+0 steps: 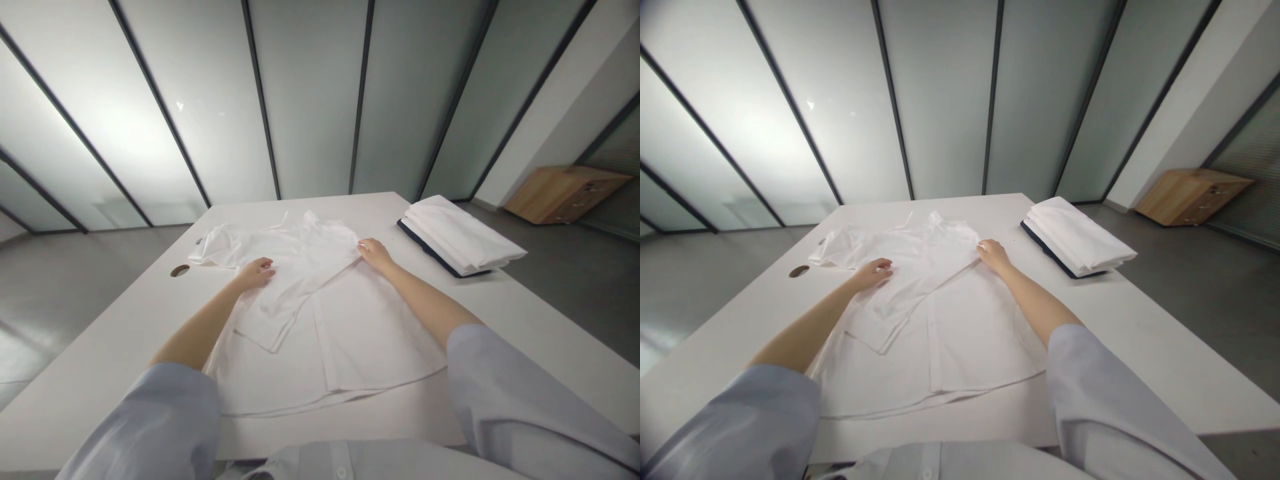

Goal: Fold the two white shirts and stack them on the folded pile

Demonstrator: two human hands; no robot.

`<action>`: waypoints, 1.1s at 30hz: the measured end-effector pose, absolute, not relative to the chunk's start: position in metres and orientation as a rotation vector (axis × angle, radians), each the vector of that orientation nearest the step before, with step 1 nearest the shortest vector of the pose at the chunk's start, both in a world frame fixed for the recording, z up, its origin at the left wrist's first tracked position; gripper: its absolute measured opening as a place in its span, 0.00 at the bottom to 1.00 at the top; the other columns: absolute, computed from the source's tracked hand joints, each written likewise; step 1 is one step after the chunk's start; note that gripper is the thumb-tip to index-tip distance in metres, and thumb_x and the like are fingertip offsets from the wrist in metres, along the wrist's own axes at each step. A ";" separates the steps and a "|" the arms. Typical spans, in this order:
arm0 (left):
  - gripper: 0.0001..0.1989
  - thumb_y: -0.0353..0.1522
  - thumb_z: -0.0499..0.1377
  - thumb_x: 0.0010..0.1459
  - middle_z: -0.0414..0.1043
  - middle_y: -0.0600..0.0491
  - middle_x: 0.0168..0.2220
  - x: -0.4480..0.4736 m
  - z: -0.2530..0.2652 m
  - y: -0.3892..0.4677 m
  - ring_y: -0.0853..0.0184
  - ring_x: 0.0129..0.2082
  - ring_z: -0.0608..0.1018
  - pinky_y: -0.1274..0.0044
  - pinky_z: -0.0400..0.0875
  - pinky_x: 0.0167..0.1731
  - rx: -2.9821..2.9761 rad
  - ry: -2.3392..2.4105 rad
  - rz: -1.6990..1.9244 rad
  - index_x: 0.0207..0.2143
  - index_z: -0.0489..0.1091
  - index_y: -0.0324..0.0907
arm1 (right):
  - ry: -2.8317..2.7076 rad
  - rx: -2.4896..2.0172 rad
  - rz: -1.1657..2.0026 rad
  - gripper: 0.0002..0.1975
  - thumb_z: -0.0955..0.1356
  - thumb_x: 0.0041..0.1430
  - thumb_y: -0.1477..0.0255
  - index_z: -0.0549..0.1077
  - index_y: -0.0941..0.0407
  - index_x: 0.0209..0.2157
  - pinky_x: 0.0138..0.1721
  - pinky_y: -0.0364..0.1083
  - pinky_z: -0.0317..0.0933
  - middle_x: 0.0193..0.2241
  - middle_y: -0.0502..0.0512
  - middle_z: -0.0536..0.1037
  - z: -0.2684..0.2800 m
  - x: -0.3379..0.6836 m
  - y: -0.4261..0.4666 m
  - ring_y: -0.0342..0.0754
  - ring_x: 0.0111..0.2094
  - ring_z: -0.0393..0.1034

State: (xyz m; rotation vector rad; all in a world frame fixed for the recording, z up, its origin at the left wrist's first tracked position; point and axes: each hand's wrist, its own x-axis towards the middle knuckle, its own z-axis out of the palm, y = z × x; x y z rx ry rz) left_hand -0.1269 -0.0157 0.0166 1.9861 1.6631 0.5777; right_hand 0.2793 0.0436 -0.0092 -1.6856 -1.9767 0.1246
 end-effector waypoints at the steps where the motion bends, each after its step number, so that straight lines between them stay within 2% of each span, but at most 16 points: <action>1: 0.25 0.41 0.58 0.54 0.70 0.44 0.54 -0.124 0.012 -0.013 0.57 0.54 0.71 0.67 0.63 0.55 2.090 1.740 0.542 0.53 0.69 0.40 | -1.942 -1.731 0.099 0.18 0.61 0.63 0.68 0.74 0.57 0.50 0.52 0.50 0.58 0.52 0.62 0.74 -0.007 0.276 0.045 0.54 0.52 0.67; 3: 0.26 0.43 0.55 0.58 0.62 0.43 0.62 -0.120 0.003 -0.009 0.56 0.61 0.64 0.66 0.55 0.60 2.256 1.855 0.410 0.56 0.66 0.41 | -1.923 -1.859 0.077 0.19 0.62 0.62 0.66 0.72 0.57 0.52 0.51 0.51 0.58 0.53 0.64 0.73 -0.004 0.270 0.045 0.57 0.52 0.67; 6: 0.29 0.47 0.49 0.63 0.51 0.44 0.67 -0.118 -0.005 -0.008 0.54 0.66 0.54 0.63 0.51 0.62 2.351 1.958 0.195 0.62 0.59 0.43 | -2.017 -2.007 0.027 0.19 0.63 0.62 0.64 0.72 0.57 0.51 0.50 0.53 0.59 0.51 0.66 0.73 -0.002 0.262 0.038 0.59 0.51 0.66; 11: 0.33 0.50 0.41 0.65 0.43 0.45 0.69 -0.121 -0.014 -0.010 0.54 0.68 0.50 0.62 0.49 0.62 2.403 1.984 -0.002 0.67 0.50 0.45 | -2.154 -2.063 -0.132 0.21 0.59 0.64 0.64 0.71 0.58 0.52 0.50 0.54 0.57 0.53 0.67 0.70 -0.002 0.260 0.021 0.60 0.53 0.63; 14: 0.33 0.51 0.41 0.65 0.46 0.45 0.69 -0.123 -0.014 -0.012 0.53 0.67 0.52 0.63 0.50 0.62 2.456 1.963 0.010 0.66 0.52 0.44 | -2.183 -2.067 -0.159 0.21 0.58 0.64 0.64 0.73 0.60 0.50 0.50 0.53 0.57 0.52 0.68 0.71 -0.001 0.263 0.011 0.60 0.53 0.63; 16: 0.32 0.52 0.43 0.64 0.54 0.44 0.66 -0.124 -0.009 -0.012 0.53 0.64 0.59 0.65 0.56 0.59 2.495 1.937 0.032 0.63 0.58 0.44 | -2.205 -2.031 -0.197 0.20 0.59 0.64 0.64 0.73 0.60 0.48 0.50 0.52 0.56 0.50 0.68 0.72 0.001 0.265 0.007 0.60 0.52 0.64; 19: 0.27 0.50 0.44 0.64 0.69 0.45 0.54 -0.124 0.003 -0.008 0.56 0.54 0.71 0.67 0.63 0.53 2.482 1.927 0.030 0.51 0.69 0.45 | -2.241 -1.992 -0.143 0.20 0.59 0.64 0.62 0.75 0.58 0.43 0.49 0.50 0.56 0.46 0.66 0.75 0.007 0.271 0.010 0.57 0.49 0.68; 21: 0.24 0.48 0.44 0.64 0.72 0.46 0.49 -0.121 0.008 -0.006 0.58 0.50 0.73 0.68 0.65 0.51 2.432 1.965 0.053 0.47 0.71 0.44 | -2.163 -2.058 -0.001 0.20 0.58 0.64 0.60 0.76 0.56 0.41 0.45 0.48 0.59 0.43 0.63 0.78 0.012 0.276 0.022 0.55 0.46 0.71; 24: 0.24 0.46 0.46 0.64 0.67 0.44 0.55 -0.115 0.005 -0.005 0.57 0.55 0.70 0.67 0.63 0.54 2.389 2.029 0.137 0.54 0.66 0.42 | -1.921 -2.177 0.207 0.18 0.60 0.62 0.62 0.76 0.55 0.43 0.39 0.46 0.62 0.41 0.61 0.79 0.017 0.282 0.051 0.54 0.43 0.73; 28: 0.27 0.45 0.46 0.64 0.58 0.43 0.63 -0.108 -0.004 -0.011 0.56 0.63 0.61 0.65 0.55 0.60 2.393 2.046 0.183 0.61 0.60 0.41 | -1.834 -2.195 0.434 0.17 0.62 0.59 0.66 0.78 0.60 0.41 0.36 0.45 0.63 0.35 0.63 0.80 0.017 0.282 0.090 0.55 0.39 0.75; 31: 0.28 0.45 0.46 0.64 0.56 0.43 0.65 -0.107 -0.005 -0.014 0.57 0.64 0.60 0.65 0.53 0.61 2.370 2.049 0.167 0.61 0.59 0.41 | -1.848 -2.257 0.417 0.18 0.64 0.57 0.66 0.77 0.62 0.42 0.36 0.48 0.65 0.33 0.65 0.80 0.014 0.274 0.109 0.56 0.37 0.75; 33: 0.28 0.45 0.46 0.64 0.55 0.44 0.65 -0.108 -0.004 -0.014 0.56 0.64 0.59 0.65 0.53 0.61 2.370 2.049 0.155 0.62 0.59 0.42 | -1.866 -2.263 0.348 0.18 0.65 0.56 0.68 0.76 0.62 0.45 0.38 0.48 0.65 0.37 0.67 0.80 0.012 0.268 0.116 0.57 0.40 0.75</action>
